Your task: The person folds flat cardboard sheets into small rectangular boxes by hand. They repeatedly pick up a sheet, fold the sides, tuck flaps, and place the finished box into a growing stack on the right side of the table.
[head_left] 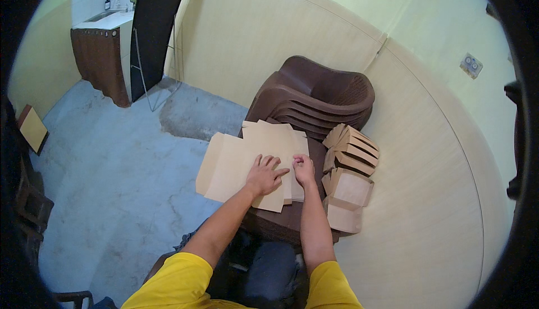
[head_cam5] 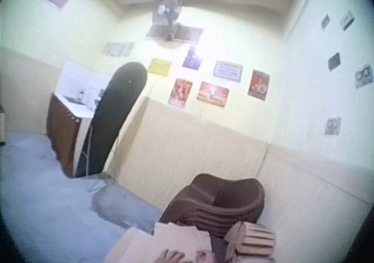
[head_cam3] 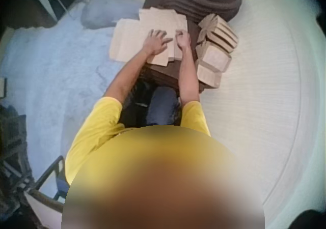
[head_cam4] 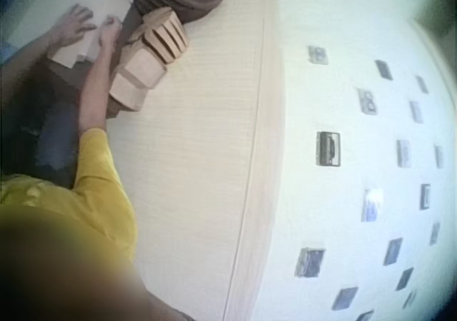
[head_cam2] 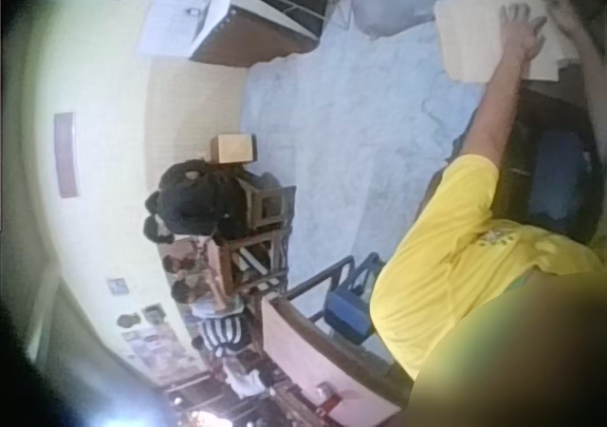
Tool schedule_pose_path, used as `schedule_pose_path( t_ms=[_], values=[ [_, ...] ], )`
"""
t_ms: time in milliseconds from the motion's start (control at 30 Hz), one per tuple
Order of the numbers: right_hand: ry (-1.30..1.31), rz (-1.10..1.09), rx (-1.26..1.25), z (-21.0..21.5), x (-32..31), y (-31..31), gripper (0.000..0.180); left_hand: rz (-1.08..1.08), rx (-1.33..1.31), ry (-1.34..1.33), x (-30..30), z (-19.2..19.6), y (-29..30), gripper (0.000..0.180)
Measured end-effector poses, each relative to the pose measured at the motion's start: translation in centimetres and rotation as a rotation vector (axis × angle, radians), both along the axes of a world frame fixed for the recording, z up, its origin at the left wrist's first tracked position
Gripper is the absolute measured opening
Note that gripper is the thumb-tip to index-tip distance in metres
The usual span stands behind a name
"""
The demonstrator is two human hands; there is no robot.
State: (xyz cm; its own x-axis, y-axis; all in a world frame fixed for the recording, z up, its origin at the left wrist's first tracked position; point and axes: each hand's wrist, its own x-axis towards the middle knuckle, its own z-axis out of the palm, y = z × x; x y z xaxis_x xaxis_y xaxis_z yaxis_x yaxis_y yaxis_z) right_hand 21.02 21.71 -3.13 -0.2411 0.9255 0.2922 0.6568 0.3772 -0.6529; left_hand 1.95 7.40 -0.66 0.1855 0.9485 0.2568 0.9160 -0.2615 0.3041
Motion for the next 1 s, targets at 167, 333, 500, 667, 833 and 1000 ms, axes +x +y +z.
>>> schedule_pose_path(
  t_ms=[167, 333, 500, 667, 833, 1000],
  values=[
    [0.016, -0.052, 0.102, 0.8, -0.8, -1.6, 0.023, 0.006, 0.035, 0.004, 0.2, -0.5, 0.3, 0.052],
    [0.157, 0.043, 0.056, 1.3, -0.6, -2.7, 0.014, 0.010, 0.036, 0.014, 0.2, -0.5, 0.3, 0.054],
    [0.277, 0.081, 0.060, 1.5, -0.2, -3.3, 0.017, 0.071, -0.030, -0.158, 0.0, 0.4, 1.1, 0.068],
    [0.177, 0.088, 0.158, 1.5, -0.1, -3.5, 0.025, 0.056, -0.020, -0.086, -0.1, 1.6, 2.0, 0.069],
    [0.294, 0.060, 0.133, 1.0, 0.1, -2.3, 0.022, 0.020, 0.139, -0.035, 0.1, 1.1, 1.3, 0.061],
    [0.142, -0.197, -0.031, 1.1, -0.9, -1.9, 0.029, 0.028, 0.133, -0.020, 0.3, 0.9, 1.4, 0.061]
  ],
)
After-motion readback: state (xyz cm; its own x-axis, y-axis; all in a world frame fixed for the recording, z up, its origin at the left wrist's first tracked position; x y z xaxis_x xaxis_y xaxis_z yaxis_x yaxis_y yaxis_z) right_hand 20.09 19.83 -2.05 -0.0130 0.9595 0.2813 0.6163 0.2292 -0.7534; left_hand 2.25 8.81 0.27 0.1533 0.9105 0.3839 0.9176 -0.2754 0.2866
